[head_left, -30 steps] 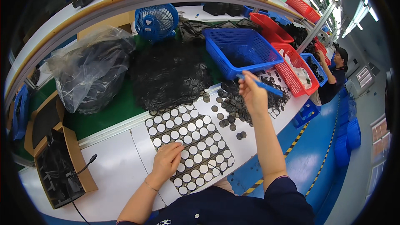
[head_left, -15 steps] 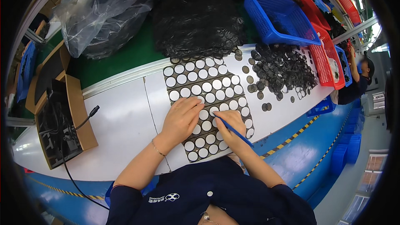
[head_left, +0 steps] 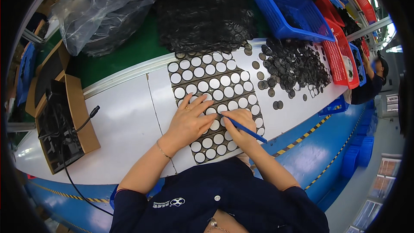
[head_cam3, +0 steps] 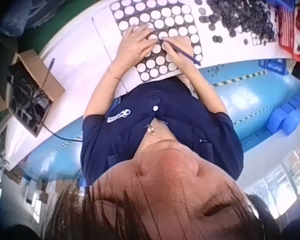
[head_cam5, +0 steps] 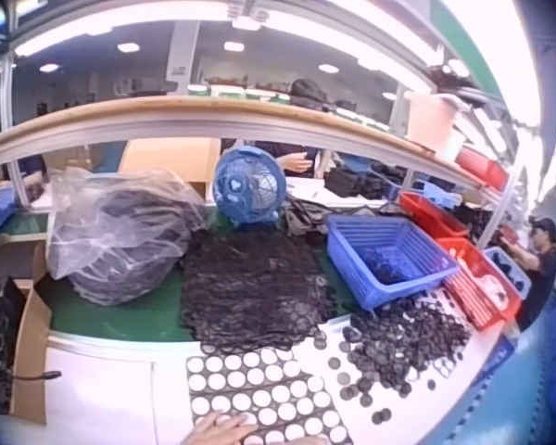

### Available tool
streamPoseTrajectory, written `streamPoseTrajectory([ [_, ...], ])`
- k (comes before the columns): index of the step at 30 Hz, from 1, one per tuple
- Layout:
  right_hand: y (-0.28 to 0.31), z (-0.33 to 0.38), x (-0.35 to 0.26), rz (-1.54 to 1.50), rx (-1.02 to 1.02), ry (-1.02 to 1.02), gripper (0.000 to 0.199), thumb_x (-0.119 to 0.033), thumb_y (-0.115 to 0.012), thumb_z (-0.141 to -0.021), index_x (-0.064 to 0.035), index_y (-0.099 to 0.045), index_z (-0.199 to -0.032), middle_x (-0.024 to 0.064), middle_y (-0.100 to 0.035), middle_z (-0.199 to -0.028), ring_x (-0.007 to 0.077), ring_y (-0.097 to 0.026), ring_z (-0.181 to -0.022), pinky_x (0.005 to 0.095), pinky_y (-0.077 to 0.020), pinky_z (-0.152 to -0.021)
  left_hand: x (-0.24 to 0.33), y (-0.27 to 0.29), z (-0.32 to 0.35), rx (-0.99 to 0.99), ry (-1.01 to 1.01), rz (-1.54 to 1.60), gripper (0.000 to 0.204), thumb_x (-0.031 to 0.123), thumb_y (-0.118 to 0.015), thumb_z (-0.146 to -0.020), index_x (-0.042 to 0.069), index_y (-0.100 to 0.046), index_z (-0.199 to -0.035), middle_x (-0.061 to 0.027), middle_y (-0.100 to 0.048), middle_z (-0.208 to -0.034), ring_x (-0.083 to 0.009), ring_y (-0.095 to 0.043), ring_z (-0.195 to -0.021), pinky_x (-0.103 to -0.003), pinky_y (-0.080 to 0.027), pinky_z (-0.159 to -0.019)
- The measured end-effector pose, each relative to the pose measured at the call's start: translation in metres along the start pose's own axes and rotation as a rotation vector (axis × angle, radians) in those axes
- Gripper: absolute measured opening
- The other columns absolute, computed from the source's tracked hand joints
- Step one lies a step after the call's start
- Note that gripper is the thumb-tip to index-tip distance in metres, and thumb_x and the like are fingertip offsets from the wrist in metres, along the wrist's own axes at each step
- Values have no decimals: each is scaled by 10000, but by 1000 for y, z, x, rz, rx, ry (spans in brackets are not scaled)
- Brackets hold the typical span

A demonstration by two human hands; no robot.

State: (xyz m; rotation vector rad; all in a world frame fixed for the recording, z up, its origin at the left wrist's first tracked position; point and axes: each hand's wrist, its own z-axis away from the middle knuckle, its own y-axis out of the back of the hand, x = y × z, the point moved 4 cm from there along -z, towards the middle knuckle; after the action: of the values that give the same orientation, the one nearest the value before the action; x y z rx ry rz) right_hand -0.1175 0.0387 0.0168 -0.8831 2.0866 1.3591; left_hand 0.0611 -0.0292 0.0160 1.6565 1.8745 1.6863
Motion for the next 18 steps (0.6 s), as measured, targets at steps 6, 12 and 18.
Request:
streamPoseTrajectory([
  [6,-1,2,-1,76,2,54,207,-72,-760,-850,-86,-758,-1056,70,-729,-1010,236,-673,-980,396,-462,-922,1,-1,-1,-33,-15,-11,202,179,-779,-850,168,-790,-1051,-65,-669,-1289,-296,-556,-1335,-572,-337,-1187],
  [12,10,-16,6,410,44,229,258,-74,-731,-892,-65,-721,-1150,100,-709,-1176,266,-655,-1139,466,-413,-1052,2,1,0,-51,-22,-6,193,176,-769,-846,173,-786,-1038,-62,-660,-1311,-293,-547,-1346,-582,-314,-1195],
  [18,25,-46,27,-54,152,-127,163,-62,-694,-932,-22,-745,-1082,144,-742,-1100,297,-655,-1134,422,-464,-1014,0,-4,1,-22,5,-21,308,171,-752,-871,144,-735,-1177,-57,-646,-1338,-276,-544,-1352,-590,-284,-1200],
])
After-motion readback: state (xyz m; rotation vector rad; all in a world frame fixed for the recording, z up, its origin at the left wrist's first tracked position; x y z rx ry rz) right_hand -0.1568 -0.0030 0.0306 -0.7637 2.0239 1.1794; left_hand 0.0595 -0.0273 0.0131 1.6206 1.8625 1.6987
